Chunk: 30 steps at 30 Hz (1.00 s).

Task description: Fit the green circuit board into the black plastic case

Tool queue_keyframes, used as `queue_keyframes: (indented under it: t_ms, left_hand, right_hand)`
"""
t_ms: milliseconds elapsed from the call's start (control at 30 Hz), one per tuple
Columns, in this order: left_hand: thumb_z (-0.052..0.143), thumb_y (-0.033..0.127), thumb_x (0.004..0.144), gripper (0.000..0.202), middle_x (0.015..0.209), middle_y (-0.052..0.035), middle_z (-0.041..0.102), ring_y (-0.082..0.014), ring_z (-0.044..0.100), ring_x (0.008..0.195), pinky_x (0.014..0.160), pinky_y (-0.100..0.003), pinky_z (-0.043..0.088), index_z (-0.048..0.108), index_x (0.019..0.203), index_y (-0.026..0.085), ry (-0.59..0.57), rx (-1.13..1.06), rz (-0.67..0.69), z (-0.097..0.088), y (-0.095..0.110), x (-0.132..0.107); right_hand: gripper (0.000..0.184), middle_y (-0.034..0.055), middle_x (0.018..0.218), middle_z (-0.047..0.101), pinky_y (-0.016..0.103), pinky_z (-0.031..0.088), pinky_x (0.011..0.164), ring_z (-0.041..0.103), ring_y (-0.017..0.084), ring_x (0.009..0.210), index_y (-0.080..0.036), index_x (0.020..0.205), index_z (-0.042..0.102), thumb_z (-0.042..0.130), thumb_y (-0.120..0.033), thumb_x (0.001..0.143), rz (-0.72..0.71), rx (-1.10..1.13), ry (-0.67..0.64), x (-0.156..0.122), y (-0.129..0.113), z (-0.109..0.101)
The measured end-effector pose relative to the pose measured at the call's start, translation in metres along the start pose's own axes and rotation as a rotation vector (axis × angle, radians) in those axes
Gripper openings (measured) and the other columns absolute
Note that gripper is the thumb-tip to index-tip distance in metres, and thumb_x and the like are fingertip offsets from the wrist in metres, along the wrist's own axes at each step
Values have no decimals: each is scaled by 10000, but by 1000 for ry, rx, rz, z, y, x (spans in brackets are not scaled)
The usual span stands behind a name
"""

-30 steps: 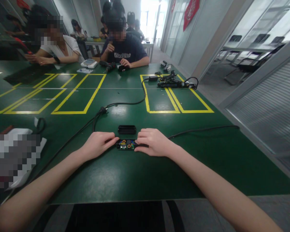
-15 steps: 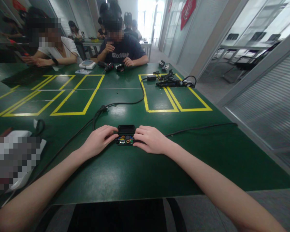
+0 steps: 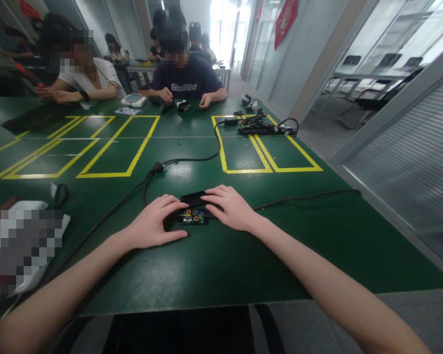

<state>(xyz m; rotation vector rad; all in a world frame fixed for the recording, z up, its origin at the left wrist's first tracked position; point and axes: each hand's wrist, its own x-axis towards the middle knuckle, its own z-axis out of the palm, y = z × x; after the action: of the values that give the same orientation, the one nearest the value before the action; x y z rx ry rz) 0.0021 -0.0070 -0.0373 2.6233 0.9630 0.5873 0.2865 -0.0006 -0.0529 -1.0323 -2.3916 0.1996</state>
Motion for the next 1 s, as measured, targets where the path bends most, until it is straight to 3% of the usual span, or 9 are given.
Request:
queue_keyframes:
  t_ms: [167, 300, 433, 600, 700, 1000]
  left_hand:
    - [774, 378, 883, 372, 1129, -84, 685, -275, 636, 1034, 907, -440, 530, 678, 1203, 216, 13, -28, -31, 4, -1, 1]
    - [785, 350, 879, 352, 1119, -81, 685, -271, 636, 1034, 908, -434, 535, 691, 1186, 205, 11, -52, -23, 4, -1, 1]
    - [781, 346, 881, 331, 1106, -78, 683, -265, 643, 1022, 891, -424, 545, 701, 1174, 213, 22, -68, -19, 2, 0, 0]
    - [796, 311, 863, 347, 1102, -78, 677, -265, 645, 1023, 890, -422, 547, 700, 1180, 211, 32, -71, -15, 3, 0, 0]
    - [800, 311, 861, 368, 1130, -83, 671, -268, 647, 1039, 904, -429, 547, 691, 1198, 214, 37, -62, -10, 4, 0, 0]
    - [801, 322, 854, 372, 1153, -81, 652, -259, 667, 1039, 887, -408, 568, 690, 1194, 219, 46, -81, -27, 4, 1, -1]
  right_hand:
    - [177, 110, 1155, 708, 457, 562, 952, 675, 254, 1076, -224, 1044, 778, 610, -232, 991, 37, 140, 20, -1, -2, -1]
    - [116, 93, 1169, 640, 418, 580, 924, 691, 198, 948, -212, 966, 758, 643, -201, 958, 84, 307, 52, -1, -7, -2]
    - [89, 79, 1096, 647, 431, 578, 940, 678, 222, 1019, -207, 875, 740, 667, -178, 916, 125, 406, 92, 1, -11, -2]
    - [69, 85, 1109, 708, 379, 610, 833, 689, 181, 865, -192, 912, 731, 668, -215, 895, 253, 576, 54, 2, -12, -1]
    - [59, 87, 1091, 724, 365, 614, 827, 703, 196, 919, -188, 901, 718, 682, -227, 877, 299, 638, 70, 2, -12, 0]
    - [73, 94, 1105, 706, 377, 611, 859, 693, 214, 1015, -198, 823, 663, 677, -222, 890, 240, 609, 107, 1, -18, -3]
